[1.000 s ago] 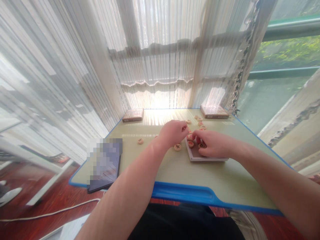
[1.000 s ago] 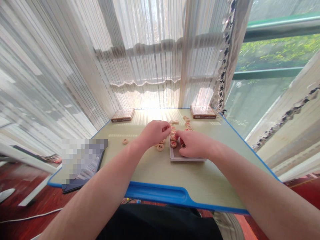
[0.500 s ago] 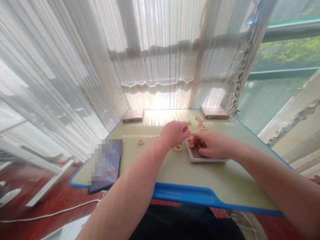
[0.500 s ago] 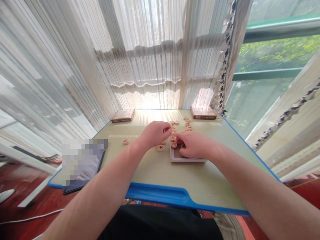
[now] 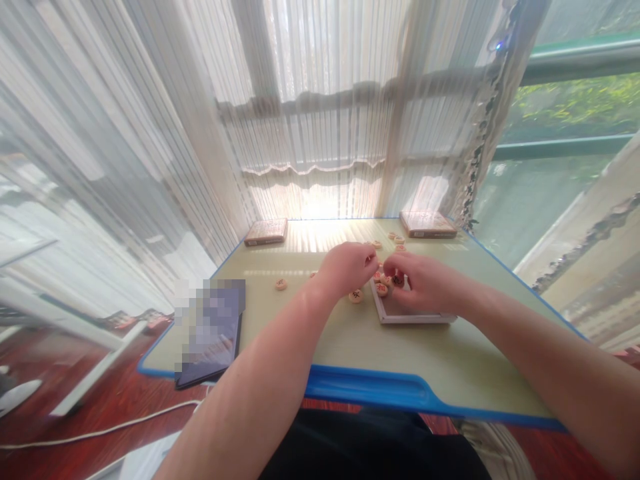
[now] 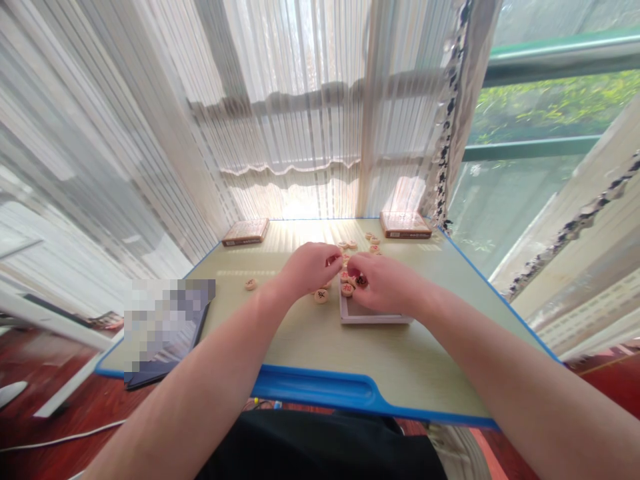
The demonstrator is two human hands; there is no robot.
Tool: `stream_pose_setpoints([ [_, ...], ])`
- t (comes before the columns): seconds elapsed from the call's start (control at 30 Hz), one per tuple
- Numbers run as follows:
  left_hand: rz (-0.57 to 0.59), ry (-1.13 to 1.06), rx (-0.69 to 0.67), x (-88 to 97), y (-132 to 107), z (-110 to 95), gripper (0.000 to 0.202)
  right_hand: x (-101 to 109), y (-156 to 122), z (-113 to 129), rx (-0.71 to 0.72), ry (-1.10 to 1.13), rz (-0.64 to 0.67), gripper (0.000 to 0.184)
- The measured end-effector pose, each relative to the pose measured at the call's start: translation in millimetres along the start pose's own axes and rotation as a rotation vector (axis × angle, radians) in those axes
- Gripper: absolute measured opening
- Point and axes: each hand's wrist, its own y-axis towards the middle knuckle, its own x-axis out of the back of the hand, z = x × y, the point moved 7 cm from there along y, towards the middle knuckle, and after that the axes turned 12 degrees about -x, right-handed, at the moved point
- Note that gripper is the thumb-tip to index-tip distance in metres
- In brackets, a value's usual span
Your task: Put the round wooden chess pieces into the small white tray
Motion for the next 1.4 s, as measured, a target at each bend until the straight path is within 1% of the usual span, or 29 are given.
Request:
stream_pose_setpoints([
  [0.1, 0.004, 0.001, -0.007, -1.4, 0, 0, 0.028, -3, 0, 1, 0.034, 0.001, 0.009, 0.013],
  [0.27, 0.008, 0.013, -0.001, -1.5, 0, 1, 0.028, -9, 3, -6, -0.001, -0.049, 0.045, 0.011],
  [0.4, 0.024, 0.023, -0.01, -1.4, -1, 0, 0.027, -11, 6, -14, -0.032, -0.068, 0.044, 0.014],
  [0.57, 0.049, 0.032, -0.004, -2.7, -1, 1, 0.026, -14, 6, -10, 0.008, -0.059, 0.081, 0.018],
  [0.67, 0.06, 0.031, 0.016, -4.3, -1, 4, 0.026, -12, 7, -9, 0.012, -0.056, 0.056, 0.019],
  [0.9, 0.048, 0.041, 0.006, -5.3, -1, 5, 0.027, -19, 11, -28, -0.094, -0.121, 0.087, 0.024],
  [1.03, 0.056, 0.051, 0.007, -5.2, -1, 4, 0.027, -19, 10, -28, -0.085, -0.112, 0.105, 0.029],
  [1.13, 0.06, 0.057, 0.013, -5.0, -2, 5, 0.027, -20, 10, -25, -0.077, -0.107, 0.125, 0.025],
  [1.4, 0.047, 0.049, 0.017, -4.5, -2, 5, 0.026, -16, 9, -24, -0.132, -0.133, 0.092, 0.014],
])
